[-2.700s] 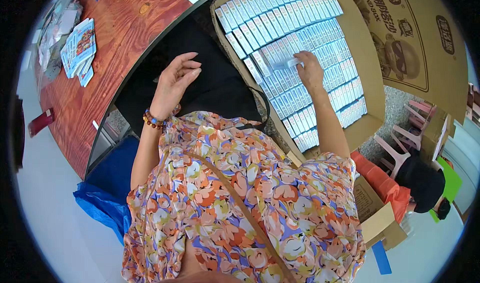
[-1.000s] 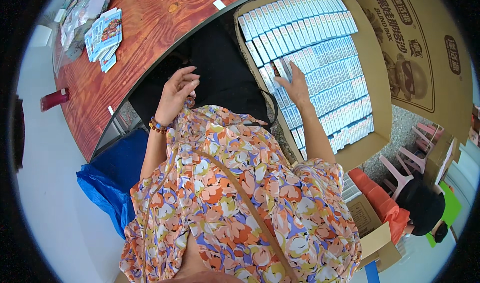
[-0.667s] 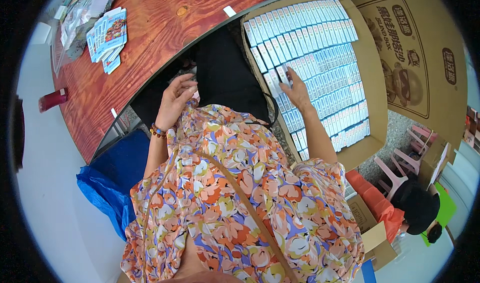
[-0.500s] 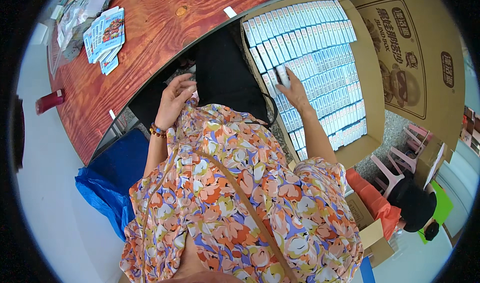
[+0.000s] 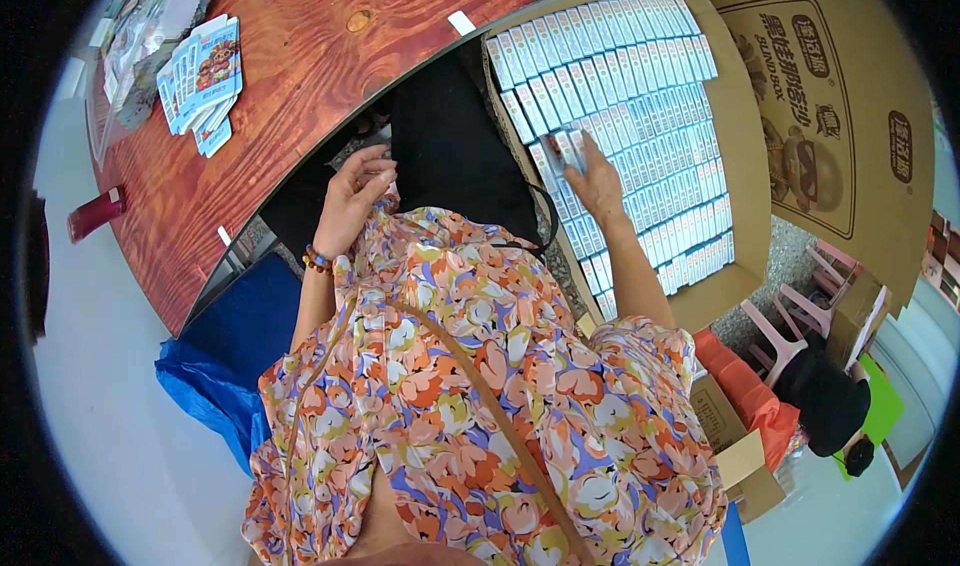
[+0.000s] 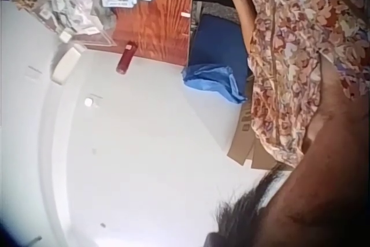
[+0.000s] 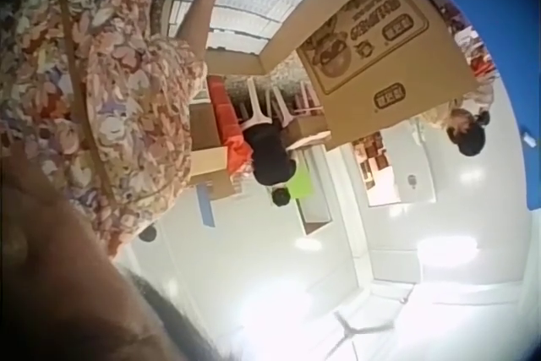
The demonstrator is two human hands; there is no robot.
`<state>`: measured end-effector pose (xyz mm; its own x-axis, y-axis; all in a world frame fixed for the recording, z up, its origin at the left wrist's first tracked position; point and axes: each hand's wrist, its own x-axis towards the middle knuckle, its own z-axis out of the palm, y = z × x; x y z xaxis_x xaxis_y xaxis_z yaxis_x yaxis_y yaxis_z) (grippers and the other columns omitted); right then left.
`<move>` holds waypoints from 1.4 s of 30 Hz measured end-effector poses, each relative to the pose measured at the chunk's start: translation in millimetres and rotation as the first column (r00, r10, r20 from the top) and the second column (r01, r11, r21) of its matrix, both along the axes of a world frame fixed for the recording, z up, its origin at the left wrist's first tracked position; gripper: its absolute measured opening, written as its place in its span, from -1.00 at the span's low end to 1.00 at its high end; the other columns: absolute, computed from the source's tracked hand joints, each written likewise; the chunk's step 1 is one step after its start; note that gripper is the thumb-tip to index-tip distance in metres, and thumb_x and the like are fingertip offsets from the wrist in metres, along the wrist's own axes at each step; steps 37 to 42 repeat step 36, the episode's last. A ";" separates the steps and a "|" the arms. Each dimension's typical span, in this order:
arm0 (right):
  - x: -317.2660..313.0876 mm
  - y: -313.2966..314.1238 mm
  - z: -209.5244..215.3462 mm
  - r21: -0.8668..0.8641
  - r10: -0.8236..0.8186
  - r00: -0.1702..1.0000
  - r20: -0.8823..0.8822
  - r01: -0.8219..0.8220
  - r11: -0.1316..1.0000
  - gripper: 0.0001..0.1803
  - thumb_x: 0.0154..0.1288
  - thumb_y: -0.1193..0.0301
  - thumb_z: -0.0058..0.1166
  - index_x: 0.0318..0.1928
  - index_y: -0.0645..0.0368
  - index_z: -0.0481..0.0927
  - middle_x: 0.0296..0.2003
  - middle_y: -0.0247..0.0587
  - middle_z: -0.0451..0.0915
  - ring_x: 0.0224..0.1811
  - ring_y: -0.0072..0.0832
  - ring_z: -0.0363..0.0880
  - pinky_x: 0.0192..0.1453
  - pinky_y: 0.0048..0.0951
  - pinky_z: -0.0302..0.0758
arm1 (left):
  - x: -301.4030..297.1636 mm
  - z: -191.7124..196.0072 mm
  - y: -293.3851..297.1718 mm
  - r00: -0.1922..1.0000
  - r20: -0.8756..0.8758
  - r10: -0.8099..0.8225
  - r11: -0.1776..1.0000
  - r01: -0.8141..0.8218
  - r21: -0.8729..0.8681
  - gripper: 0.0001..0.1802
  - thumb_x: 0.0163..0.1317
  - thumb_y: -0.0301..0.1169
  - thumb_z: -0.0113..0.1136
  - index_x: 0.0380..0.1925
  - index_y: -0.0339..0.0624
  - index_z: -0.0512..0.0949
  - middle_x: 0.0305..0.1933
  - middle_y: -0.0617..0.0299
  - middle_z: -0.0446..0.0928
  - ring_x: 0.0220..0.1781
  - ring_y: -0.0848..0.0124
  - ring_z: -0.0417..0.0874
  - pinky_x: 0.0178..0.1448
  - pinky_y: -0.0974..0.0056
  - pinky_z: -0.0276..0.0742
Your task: Packing small toy cards and parts into containers at a workstation.
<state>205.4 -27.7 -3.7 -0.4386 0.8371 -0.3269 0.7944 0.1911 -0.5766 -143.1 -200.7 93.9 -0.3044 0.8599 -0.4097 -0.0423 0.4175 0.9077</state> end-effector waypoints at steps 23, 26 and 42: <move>14.5 9.6 -22.6 -0.185 -0.183 0.975 -0.125 0.158 0.970 -0.21 0.43 0.12 0.08 0.48 0.26 0.11 0.27 0.28 0.40 0.31 0.00 0.41 0.31 -0.13 0.40 | -37.3 91.0 22.4 0.945 -0.302 0.126 0.978 -0.066 0.199 -0.64 0.32 -0.38 0.25 0.07 -0.28 0.53 -0.23 0.13 0.66 -0.17 0.38 0.70 -0.05 0.28 0.60; 6.0 18.3 -5.8 -0.035 -0.223 0.965 -0.138 0.220 0.975 -0.35 0.50 0.19 -0.01 0.45 0.26 0.20 0.21 0.18 0.49 0.24 -0.05 0.49 0.25 -0.16 0.44 | -92.3 108.1 33.2 0.646 -0.606 0.464 0.877 -0.237 0.418 -0.70 0.28 -0.38 0.27 -0.04 -0.28 0.58 -0.11 -0.04 0.63 -0.06 0.10 0.67 -0.01 0.15 0.57; -116.3 55.7 111.9 0.139 0.014 0.834 -0.551 0.076 0.987 -0.46 0.52 0.39 -0.03 0.43 0.22 0.26 0.22 -0.01 0.47 0.17 -0.30 0.53 0.27 -0.28 0.45 | -223.4 52.6 68.8 0.237 -0.943 0.235 0.826 -0.560 0.065 -0.16 -0.11 -0.02 0.57 0.13 -0.18 0.44 0.13 -0.05 0.42 0.24 -0.03 0.37 0.24 -0.19 0.22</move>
